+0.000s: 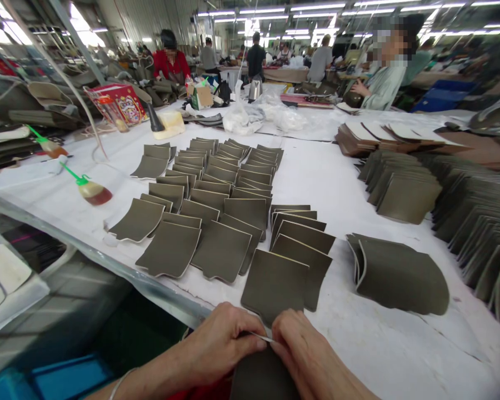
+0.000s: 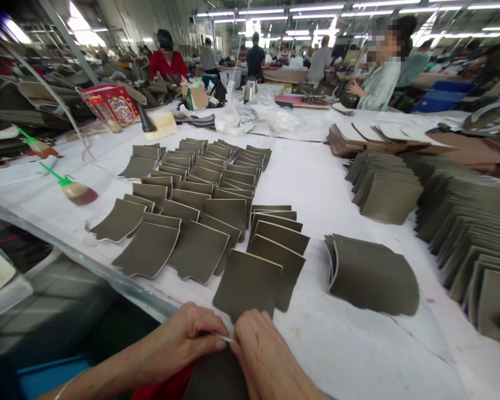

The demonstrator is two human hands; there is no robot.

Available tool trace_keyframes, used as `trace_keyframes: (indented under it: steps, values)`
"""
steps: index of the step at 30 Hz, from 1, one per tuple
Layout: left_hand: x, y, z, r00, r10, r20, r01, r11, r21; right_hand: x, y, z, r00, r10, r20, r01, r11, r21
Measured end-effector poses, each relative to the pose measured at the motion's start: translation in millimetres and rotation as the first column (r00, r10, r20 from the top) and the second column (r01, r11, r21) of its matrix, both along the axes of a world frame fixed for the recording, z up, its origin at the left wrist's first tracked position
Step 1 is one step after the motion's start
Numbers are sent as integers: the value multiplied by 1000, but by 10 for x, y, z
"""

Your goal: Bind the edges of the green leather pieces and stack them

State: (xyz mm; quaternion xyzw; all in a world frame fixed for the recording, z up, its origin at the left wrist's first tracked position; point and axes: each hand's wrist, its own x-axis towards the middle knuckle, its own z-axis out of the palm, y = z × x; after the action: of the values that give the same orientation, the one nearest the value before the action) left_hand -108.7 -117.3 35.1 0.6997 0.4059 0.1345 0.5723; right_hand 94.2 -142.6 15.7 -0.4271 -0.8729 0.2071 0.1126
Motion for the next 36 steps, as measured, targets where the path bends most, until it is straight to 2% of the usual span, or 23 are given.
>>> trace_keyframes:
  steps: [4, 9, 14, 22, 26, 32, 36]
  values:
    - [-6, 11, 28, 1000, 3, 0, -3, 1000, -5, 80, 16, 179, 992, -90, -93, 71, 979, -190]
    - [7, 11, 39, 1000, -3, 2, 2, 999, 35, 127, 18, 231, 966, -164, -198, 102, 952, -290]
    - [26, 13, 26, 1000, -13, 2, 13, 999, 45, 95, 79, 260, 976, -146, -164, 91, 949, -303]
    - [22, 2, 32, 1000, -5, -19, 6, 999, 52, 58, 131, 260, 996, -23, -83, -4, 952, -306]
    - [-14, -29, -39, 998, 56, -4, -56, 998, -24, 185, 113, 240, 997, -9, -73, -13, 955, -297]
    - [-61, -61, -130, 996, 90, 14, -87, 988, -130, 469, 45, 230, 991, -53, -123, 9, 943, -332]
    - [-24, -32, -70, 996, 54, -76, -60, 996, -70, 503, 19, 251, 993, -52, -107, 12, 938, -348]
